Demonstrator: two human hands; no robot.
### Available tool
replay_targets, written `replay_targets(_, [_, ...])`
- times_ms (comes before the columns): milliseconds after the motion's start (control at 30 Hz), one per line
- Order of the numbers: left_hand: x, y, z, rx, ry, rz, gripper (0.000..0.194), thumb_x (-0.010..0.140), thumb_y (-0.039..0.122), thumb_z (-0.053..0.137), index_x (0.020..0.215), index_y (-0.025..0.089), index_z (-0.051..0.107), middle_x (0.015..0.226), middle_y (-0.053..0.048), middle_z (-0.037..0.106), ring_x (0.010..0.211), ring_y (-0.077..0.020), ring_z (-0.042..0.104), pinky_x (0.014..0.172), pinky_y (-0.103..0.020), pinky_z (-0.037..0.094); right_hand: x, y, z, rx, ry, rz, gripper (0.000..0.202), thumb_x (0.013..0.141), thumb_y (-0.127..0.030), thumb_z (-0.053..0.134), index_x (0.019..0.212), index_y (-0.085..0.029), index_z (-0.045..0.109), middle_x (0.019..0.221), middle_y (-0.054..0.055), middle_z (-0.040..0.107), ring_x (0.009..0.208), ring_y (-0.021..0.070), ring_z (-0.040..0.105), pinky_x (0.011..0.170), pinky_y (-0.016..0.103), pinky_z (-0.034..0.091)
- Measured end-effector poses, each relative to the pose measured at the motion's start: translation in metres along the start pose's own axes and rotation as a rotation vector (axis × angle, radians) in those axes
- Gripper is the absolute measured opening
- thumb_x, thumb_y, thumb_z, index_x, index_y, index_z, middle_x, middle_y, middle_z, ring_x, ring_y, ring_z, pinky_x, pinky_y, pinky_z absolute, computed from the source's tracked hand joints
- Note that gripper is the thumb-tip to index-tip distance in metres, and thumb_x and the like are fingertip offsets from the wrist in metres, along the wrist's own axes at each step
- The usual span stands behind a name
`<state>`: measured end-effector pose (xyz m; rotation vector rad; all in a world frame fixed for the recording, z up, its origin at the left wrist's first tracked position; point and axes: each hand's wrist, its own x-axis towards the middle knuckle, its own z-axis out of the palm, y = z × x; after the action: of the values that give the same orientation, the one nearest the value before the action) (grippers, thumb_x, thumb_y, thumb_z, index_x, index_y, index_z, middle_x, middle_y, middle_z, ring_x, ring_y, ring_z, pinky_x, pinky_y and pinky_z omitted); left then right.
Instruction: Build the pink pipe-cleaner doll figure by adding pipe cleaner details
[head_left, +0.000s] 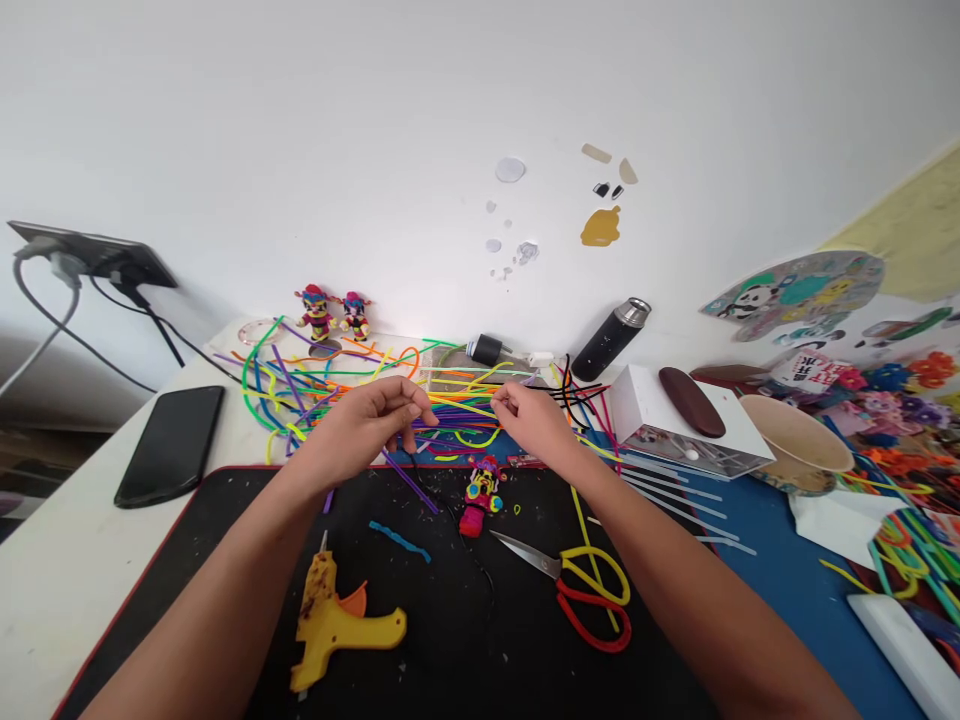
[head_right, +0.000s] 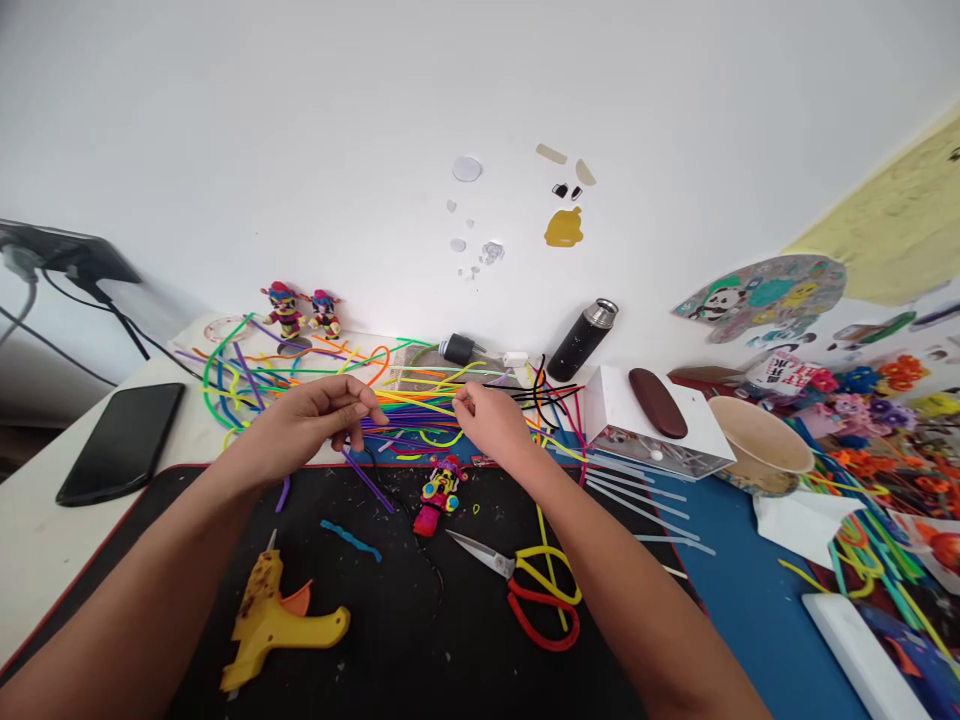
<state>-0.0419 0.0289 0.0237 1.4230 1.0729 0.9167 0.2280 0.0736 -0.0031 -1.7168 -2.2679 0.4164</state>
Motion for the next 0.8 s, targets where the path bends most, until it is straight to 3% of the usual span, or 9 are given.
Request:
replay_targets(233, [-0.002, 0.005, -0.005, 0.021, 0.053, -0.007, 0.048, 0.089, 0.065, 0.073, 0.104, 0.020, 0.063, 0.073, 0.000, 0.075, 0.059, -0.0169, 0.068, 0.054, -0.027, 0.049, 0.003, 0.000, 0.004, -0.059, -0.049, -0.016, 0.013, 0.103, -0.026, 0.062, 0.107, -0.022, 0.074, 0.087, 0.004, 0.080, 0.082, 0.0229, 0.071, 0.067, 0.030, 0.036])
replay_targets(500, [-0.003, 0.012, -0.002, 0.047, 0.016, -0.026, 0.052, 0.087, 0.070, 0.071, 0.101, 0.021, 0.063, 0.076, -0.003, 0.077, 0.059, -0.0178, 0.067, 0.055, -0.029, 0.052, 0.011, 0.005, 0.007, -0.050, -0.043, 0.000, 0.018, 0.104, -0.025, 0.061, 0.116, -0.022, 0.073, 0.082, 0.003, 0.078, 0.074, 0.0224, 0.069, 0.066, 0.030, 0.036])
replay_targets(800, [-0.003, 0.011, 0.001, 0.045, -0.011, -0.017, 0.048, 0.089, 0.067, 0.070, 0.096, 0.020, 0.066, 0.074, -0.002, 0.076, 0.058, -0.0153, 0.063, 0.055, -0.027, 0.051, 0.018, -0.009, 0.022, -0.064, -0.049, -0.067, 0.013, 0.103, -0.030, 0.063, 0.108, -0.023, 0.074, 0.086, 0.005, 0.078, 0.082, 0.0248, 0.071, 0.064, 0.032, 0.033])
